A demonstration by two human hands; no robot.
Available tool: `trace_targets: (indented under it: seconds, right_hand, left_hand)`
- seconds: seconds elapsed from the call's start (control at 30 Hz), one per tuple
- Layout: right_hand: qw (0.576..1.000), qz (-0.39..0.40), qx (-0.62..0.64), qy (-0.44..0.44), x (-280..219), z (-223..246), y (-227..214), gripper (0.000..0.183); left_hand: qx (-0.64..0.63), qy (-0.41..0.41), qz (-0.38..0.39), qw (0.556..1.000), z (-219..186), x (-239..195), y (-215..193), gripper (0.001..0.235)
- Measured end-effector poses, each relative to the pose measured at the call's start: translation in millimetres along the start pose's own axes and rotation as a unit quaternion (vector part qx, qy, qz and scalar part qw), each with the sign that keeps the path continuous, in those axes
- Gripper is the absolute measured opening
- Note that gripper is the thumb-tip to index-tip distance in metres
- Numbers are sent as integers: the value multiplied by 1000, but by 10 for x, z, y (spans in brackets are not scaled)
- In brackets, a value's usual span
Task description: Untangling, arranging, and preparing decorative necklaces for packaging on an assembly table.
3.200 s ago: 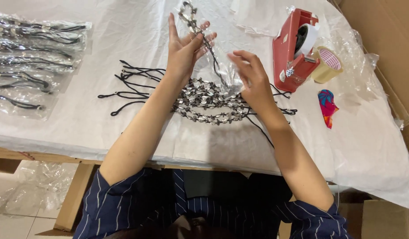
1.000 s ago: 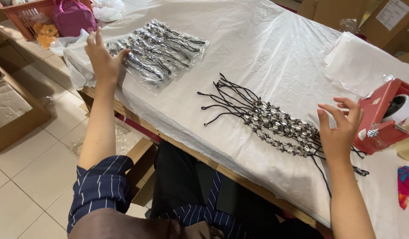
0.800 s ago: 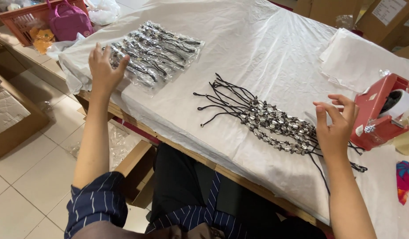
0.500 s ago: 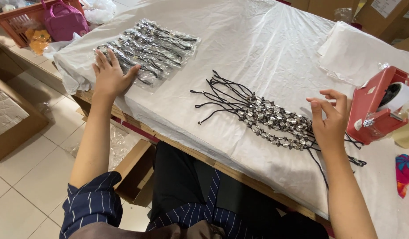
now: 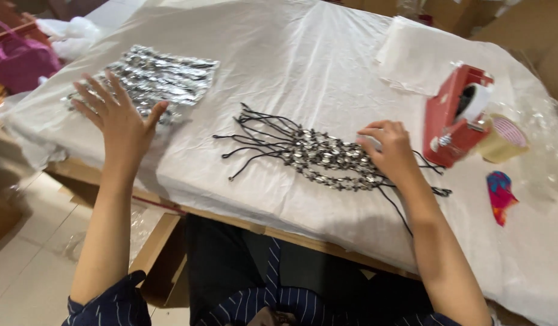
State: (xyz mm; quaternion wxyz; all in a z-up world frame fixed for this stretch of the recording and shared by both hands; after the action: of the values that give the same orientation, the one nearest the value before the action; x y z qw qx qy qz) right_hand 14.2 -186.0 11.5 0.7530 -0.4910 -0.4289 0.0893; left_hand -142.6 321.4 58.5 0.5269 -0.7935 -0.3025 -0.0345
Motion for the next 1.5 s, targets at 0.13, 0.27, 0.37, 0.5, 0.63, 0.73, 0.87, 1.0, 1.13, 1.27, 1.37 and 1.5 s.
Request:
trace_targets:
  seconds: [0.13,0.27,0.37,0.5,0.63,0.73,0.87,1.0,1.13,1.27,1.37,1.5]
  right_hand:
    - [995,90,10,48,8,75,57,15]
    - [992,110,27,53,2,11,134,15]
    - [990,98,98,37,22,40,113,16]
    - [989,81,117,47,11,26,63,16]
    - [988,117,92,51,17,-56,-15,14]
    - [980,164,83,72,-75,-150,-7,12]
    - [973,185,101,90,-57,-48,-207,10]
    - [977,179,72,95,-35,44,-222,9]
    - [987,93,89,93,-12,-1,-235,14]
    - [994,-7,70,80,-20,-178,-261,19]
    - [993,-42,73,79,-23,-145,-338,19]
    - [991,-89,95,33,20,158,-525,17]
  left_hand:
    - [64,210,-68,973,-822,-32,271,82]
    - [7,367,-34,929,-1690,-32,868,48]
    - [23,457,119,881,-2382,46,1336,32]
    - [-74,522,297,796,-3015,66,1729,22]
    - [-138,494,347,785,-3064,4,2005,32]
    - [-138,487,342,792,-2955,-76,1946,32]
    - [-146,467,375,787,-2954,-123,1767,25]
    - [-188,442,378,791,-2895,-99,1928,22]
    - [-209,422,361,805,-2857,-60,1960,18]
    - [-300,420,331,790,-2804,46,2017,19]
    - [-308,430,302,793,-2772,89,2061,28]
    - [-250,477,273,797,-2871,-38,1806,47]
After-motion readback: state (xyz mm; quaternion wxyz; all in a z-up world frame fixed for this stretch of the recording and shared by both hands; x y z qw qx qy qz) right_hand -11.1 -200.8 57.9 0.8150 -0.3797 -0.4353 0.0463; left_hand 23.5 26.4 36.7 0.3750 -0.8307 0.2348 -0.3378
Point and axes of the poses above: each hand's wrist, its own x-axis towards the middle knuckle, its own y-axis out of the palm, z = x × y, the point moved 5 cm from there along x, towards the middle knuckle, and after that the axes turned 7 degrees about z, right-handed, at the moved point
